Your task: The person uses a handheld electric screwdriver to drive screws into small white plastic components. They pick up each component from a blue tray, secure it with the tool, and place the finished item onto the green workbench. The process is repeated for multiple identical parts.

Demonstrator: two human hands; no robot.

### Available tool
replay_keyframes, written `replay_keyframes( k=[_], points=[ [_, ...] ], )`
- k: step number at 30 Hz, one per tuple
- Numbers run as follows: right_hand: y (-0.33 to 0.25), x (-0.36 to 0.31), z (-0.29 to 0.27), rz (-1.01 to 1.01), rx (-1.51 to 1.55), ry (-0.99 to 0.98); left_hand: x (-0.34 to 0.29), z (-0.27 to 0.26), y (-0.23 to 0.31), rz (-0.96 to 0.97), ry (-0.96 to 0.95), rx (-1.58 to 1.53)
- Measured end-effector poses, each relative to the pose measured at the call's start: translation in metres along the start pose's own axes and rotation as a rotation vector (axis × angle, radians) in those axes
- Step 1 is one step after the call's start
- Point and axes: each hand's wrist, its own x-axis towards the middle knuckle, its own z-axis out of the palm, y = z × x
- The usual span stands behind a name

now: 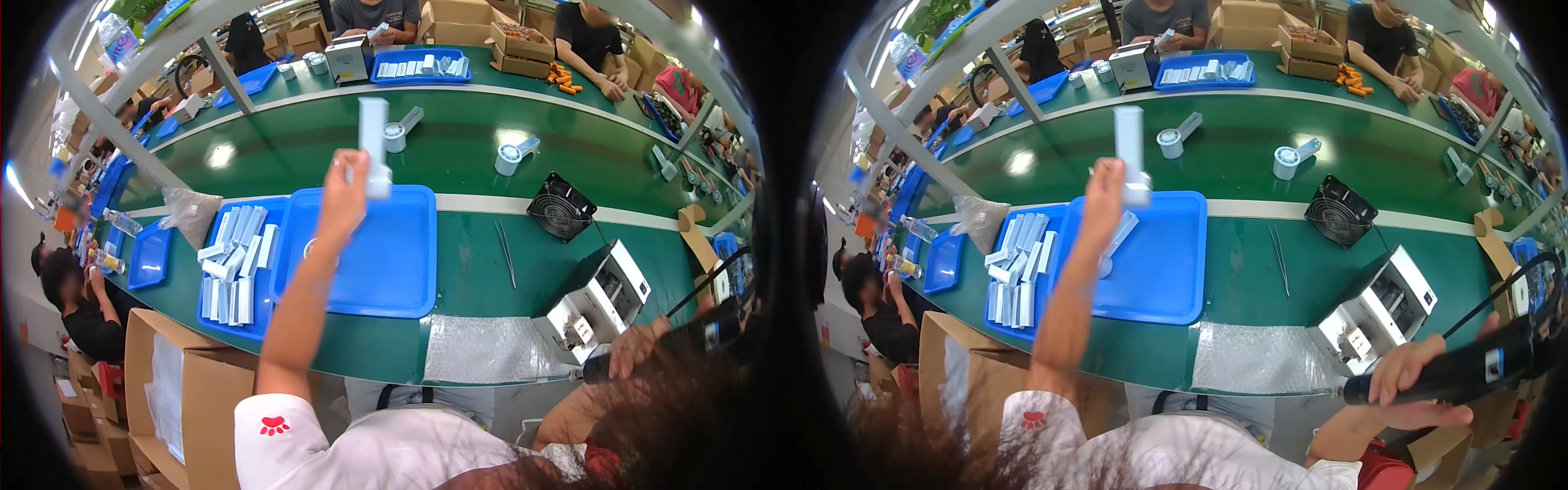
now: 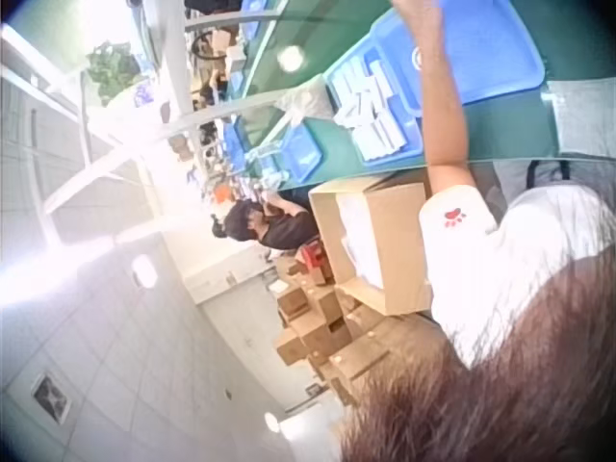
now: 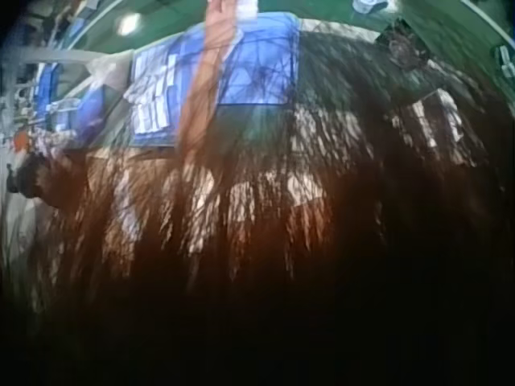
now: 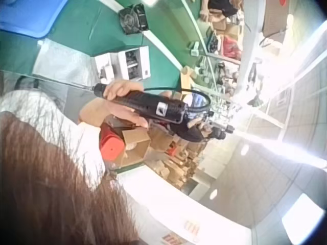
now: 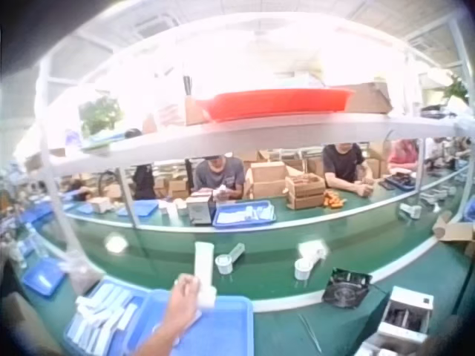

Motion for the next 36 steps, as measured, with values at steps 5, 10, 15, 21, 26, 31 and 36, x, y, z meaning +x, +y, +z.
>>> replay_keyframes(
  k=[5,10,15,21,26,31,36],
  points=[
    [-0.029,-0.010,-0.015,0.109,-0.008,0.095,-0.127,0.070,0.003,-0.117,-0.202,-0.162],
    [-0.055,0.031,-0.010,0.178,0.081,0.092,-0.227,0.113,-0.006,-0.034,-0.254,-0.094],
    [-0.025,0.038,-0.012,-0.270,-0.902,0.337,-0.250,0.130,-0.014,0.133,-0.343,-0.034],
    [0.008,0.031,-0.015,-0.281,-0.939,0.238,-0.247,0.128,-0.030,0.313,-0.369,0.073],
    [-0.003,0.000,-0.022,0.050,-0.424,0.535,-0.249,0.126,-0.033,0.305,-0.356,0.039],
    [-0.003,0.001,0.024,0.056,-0.067,0.156,-0.247,0.123,-0.035,0.284,-0.363,-0.006],
    [0.029,0.005,0.029,-0.042,-0.193,0.206,-0.247,0.120,-0.037,0.272,-0.359,-0.035]
  ],
)
